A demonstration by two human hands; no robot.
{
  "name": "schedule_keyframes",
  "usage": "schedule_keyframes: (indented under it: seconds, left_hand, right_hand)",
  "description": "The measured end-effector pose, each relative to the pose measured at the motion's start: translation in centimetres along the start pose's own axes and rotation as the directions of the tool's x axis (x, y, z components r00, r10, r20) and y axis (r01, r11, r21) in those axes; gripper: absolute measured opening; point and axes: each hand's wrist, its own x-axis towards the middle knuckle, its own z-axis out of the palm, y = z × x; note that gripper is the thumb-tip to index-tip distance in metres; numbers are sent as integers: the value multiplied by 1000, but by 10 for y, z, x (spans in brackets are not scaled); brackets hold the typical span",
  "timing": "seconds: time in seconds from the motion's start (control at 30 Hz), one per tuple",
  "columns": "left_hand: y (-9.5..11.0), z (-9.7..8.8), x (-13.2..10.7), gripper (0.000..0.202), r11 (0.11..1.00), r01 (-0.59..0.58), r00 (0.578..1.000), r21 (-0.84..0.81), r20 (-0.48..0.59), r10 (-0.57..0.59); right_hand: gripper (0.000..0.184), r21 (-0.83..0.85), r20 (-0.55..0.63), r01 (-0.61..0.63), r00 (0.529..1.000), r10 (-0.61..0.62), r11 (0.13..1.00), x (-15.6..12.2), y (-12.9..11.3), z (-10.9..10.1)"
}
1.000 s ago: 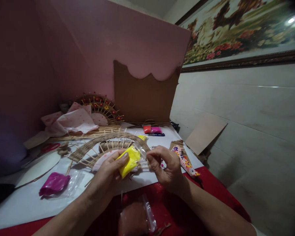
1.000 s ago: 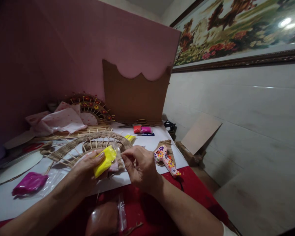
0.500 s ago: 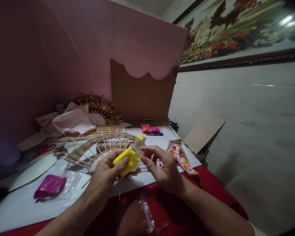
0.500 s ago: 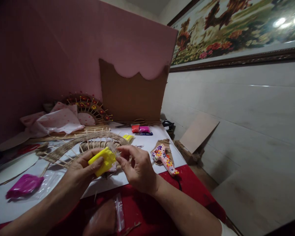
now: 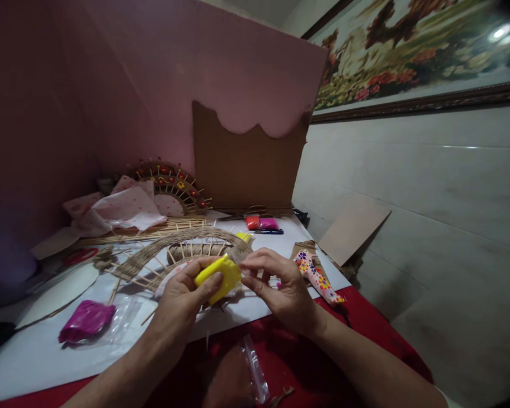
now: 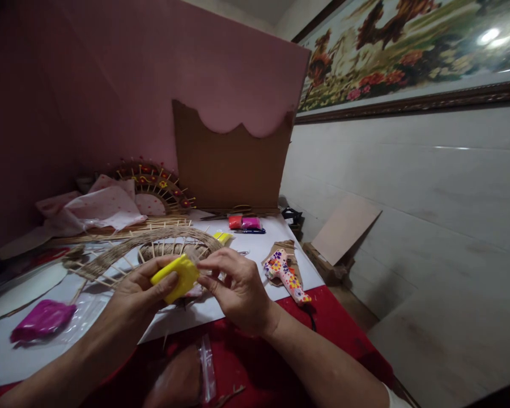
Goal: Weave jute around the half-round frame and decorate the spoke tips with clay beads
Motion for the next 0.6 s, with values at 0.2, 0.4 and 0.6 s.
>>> schedule_keyframes:
  seconds: [0.2,0.4,0.6]
  left_hand:
    - [-2,1,1,27,999,16,998,-44,66,-13]
    - [-3,2,5,25,998,-14,1000,-54,-11,13]
    - [5,2,7,9,934,64,997,-351,-13,-73]
  right_hand:
    - [19,12,65,-9,998,8,1000,-2,4,2]
    - [21,-76,-96,58,993,-65,995,-1,-1,-3]
    - [10,-186,14,252,967,-254,950,-5,-2,-1]
